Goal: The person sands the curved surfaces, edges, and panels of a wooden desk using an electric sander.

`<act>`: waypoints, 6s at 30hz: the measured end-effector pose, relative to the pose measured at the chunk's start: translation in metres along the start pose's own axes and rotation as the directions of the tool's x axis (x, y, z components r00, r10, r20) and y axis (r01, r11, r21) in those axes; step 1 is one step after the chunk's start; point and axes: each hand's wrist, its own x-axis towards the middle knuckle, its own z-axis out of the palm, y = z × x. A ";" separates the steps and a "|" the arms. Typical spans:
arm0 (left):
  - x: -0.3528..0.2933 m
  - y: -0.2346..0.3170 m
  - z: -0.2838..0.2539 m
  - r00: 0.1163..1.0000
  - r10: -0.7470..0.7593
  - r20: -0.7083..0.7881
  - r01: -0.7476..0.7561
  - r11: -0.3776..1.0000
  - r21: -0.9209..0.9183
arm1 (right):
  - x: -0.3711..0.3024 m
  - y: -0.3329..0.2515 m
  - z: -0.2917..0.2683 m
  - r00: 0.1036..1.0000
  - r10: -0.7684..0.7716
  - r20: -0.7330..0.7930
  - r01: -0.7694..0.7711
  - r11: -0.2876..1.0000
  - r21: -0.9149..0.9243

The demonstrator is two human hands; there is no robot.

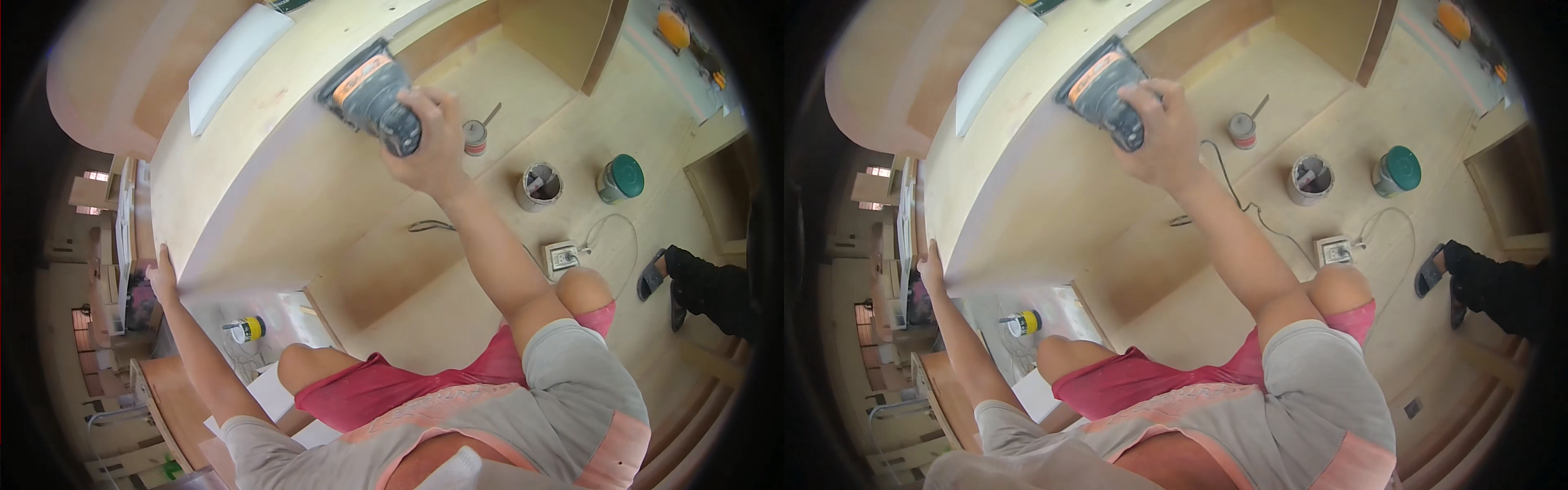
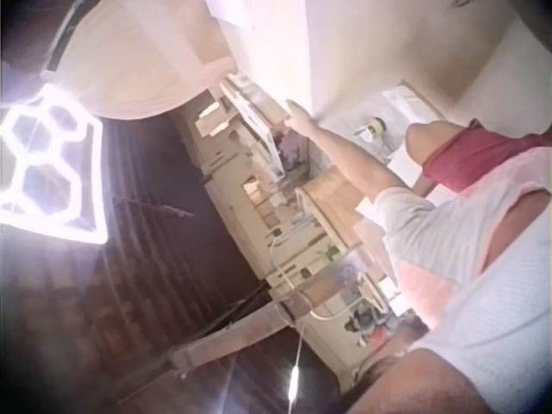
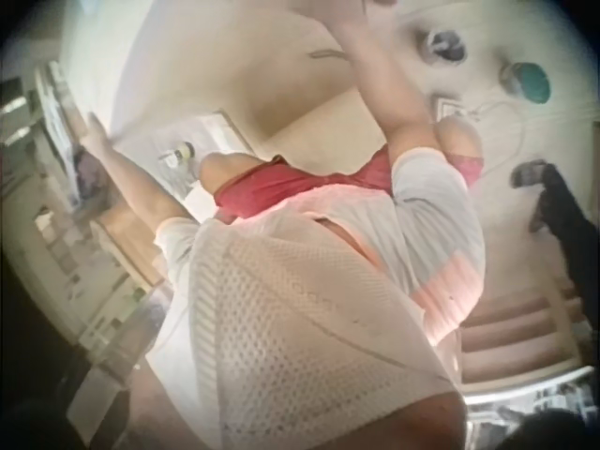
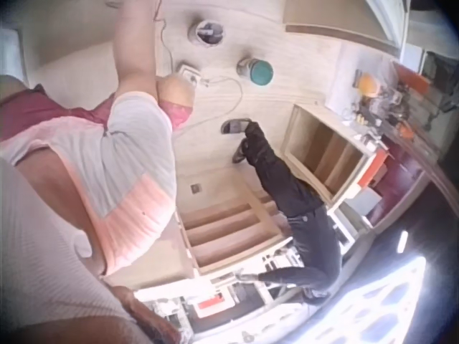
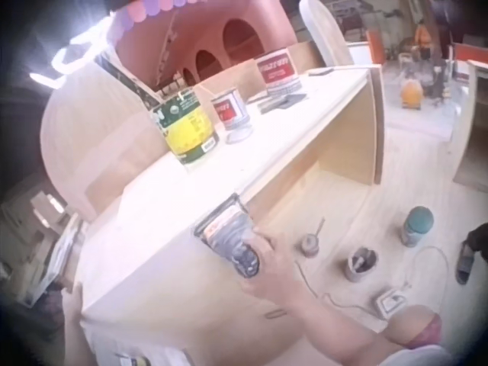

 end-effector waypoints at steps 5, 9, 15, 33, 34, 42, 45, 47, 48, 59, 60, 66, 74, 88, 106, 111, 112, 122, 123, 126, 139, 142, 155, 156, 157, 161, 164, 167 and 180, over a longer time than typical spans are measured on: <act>-0.005 0.002 -0.004 1.000 -0.026 -0.002 0.026 1.000 0.011 | 0.017 -0.006 -0.001 0.999 -0.012 0.051 0.012 1.000 -0.005; -0.011 0.011 -0.005 1.000 -0.028 0.005 0.029 0.999 -0.016 | 0.028 0.002 -0.010 0.999 0.051 -0.012 -0.051 0.998 -0.023; -0.017 0.011 -0.005 1.000 -0.020 0.013 0.020 1.000 -0.016 | -0.021 -0.017 0.011 0.996 -0.010 0.093 0.011 1.000 -0.017; -0.016 0.014 -0.009 0.999 -0.040 0.034 0.040 0.999 -0.002 | 0.034 -0.034 0.019 0.987 0.090 -0.135 -0.112 0.981 -0.160; -0.016 0.015 -0.006 0.999 -0.032 0.028 0.032 0.999 -0.015 | 0.023 -0.046 0.028 0.991 0.084 -0.107 -0.099 0.985 -0.144; -0.034 0.034 -0.009 0.997 -0.073 -0.013 0.073 0.997 -0.002 | -0.089 -0.099 0.065 0.950 -0.176 0.259 0.148 0.981 0.125; -0.035 0.039 -0.006 0.998 -0.056 -0.016 0.056 0.998 -0.027 | -0.104 -0.090 0.057 0.906 -0.206 0.371 0.182 0.978 0.098; -0.030 0.033 -0.005 0.999 -0.032 -0.017 0.032 0.999 -0.010 | -0.100 -0.076 0.050 0.877 -0.267 0.399 0.256 0.963 0.080; -0.026 0.026 -0.003 1.000 -0.017 -0.021 0.018 1.000 0.017 | -0.096 -0.073 0.048 0.879 -0.264 0.396 0.266 0.963 0.051; -0.018 0.017 -0.003 0.998 -0.045 -0.038 0.045 0.999 -0.003 | -0.010 -0.004 0.017 0.987 0.152 -0.058 -0.158 0.981 -0.116; -0.015 0.016 -0.002 0.998 -0.036 -0.043 0.035 0.999 -0.009 | 0.003 0.002 0.012 0.980 0.182 -0.081 -0.189 0.978 -0.089; -0.012 0.016 -0.004 0.999 -0.028 -0.016 0.029 0.999 0.023 | 0.084 0.038 -0.019 0.920 0.279 -0.274 -0.311 0.947 -0.080; -0.051 0.073 -0.008 0.957 0.209 -0.200 -0.134 0.933 0.335 | 0.053 0.019 -0.003 0.978 0.089 -0.187 -0.111 0.988 -0.106; -0.109 0.199 0.011 0.974 0.219 0.060 -0.222 0.973 0.058 | 0.143 0.071 -0.049 0.933 0.262 -0.247 -0.294 0.951 -0.102; -0.081 0.203 0.005 0.893 0.361 0.270 -0.228 0.878 -0.421 | 0.076 0.007 -0.016 0.916 0.353 -0.192 -0.363 0.932 -0.016; -0.084 0.197 0.003 0.921 0.247 0.302 -0.089 0.887 -0.452 | 0.082 0.011 -0.016 0.869 0.473 -0.144 -0.470 0.881 0.052; -0.084 0.193 -0.001 0.922 0.252 0.294 -0.094 0.882 -0.463 | 0.083 0.005 -0.015 0.900 0.426 -0.093 -0.424 0.905 0.044; -0.107 0.189 0.003 0.979 0.205 -0.014 -0.206 0.972 -0.113 | 0.087 0.063 -0.044 0.987 0.152 -0.058 -0.147 0.986 0.084; -0.109 0.187 -0.003 0.981 0.194 0.015 -0.193 0.979 -0.071 | 0.098 0.067 -0.046 0.967 0.245 -0.076 -0.245 0.970 0.008; -0.115 0.197 -0.009 0.984 0.179 0.019 -0.178 0.984 -0.027 | 0.139 0.083 -0.061 0.865 0.469 -0.180 -0.465 0.883 0.067; -0.126 0.195 -0.004 0.971 0.239 -0.016 -0.239 0.970 -0.035 | 0.097 0.034 -0.050 0.948 0.318 0.022 -0.315 0.945 -0.088; -0.119 0.188 0.002 0.966 0.257 -0.003 -0.257 0.966 -0.032 | 0.101 0.050 -0.054 0.970 0.243 0.024 -0.241 0.968 -0.069; -0.112 0.170 -0.001 0.979 0.201 0.037 -0.204 0.969 0.137 | 0.223 0.183 -0.132 0.350 0.913 -0.210 -0.860 0.401 0.314; -0.116 0.174 0.001 0.981 0.194 -0.005 -0.191 0.971 0.144 | 0.227 0.186 -0.137 0.336 0.926 -0.172 -0.884 0.373 0.282; -0.120 0.179 0.004 0.981 0.186 -0.054 -0.176 0.972 0.153 | 0.231 0.190 -0.143 0.272 0.950 -0.156 -0.858 0.313 0.407; -0.161 0.209 0.021 0.760 0.490 -0.427 -0.486 0.865 0.127 | 0.232 0.202 -0.160 0.096 0.991 0.092 -0.835 0.030 0.549; -0.326 0.326 -0.010 0.822 0.403 0.402 -0.049 0.754 -0.655 | 0.225 0.203 -0.166 -0.034 0.944 0.327 -0.818 -0.214 0.533; -0.450 0.430 0.000 0.073 0.502 0.862 0.428 0.765 -0.482 | 0.227 0.199 -0.156 -0.134 0.852 0.506 -0.763 -0.415 0.497; -0.529 0.621 0.054 0.453 -0.128 0.882 0.820 -0.329 -0.468 | 0.243 0.249 -0.158 -0.428 0.336 0.839 -0.902 -0.218 -0.373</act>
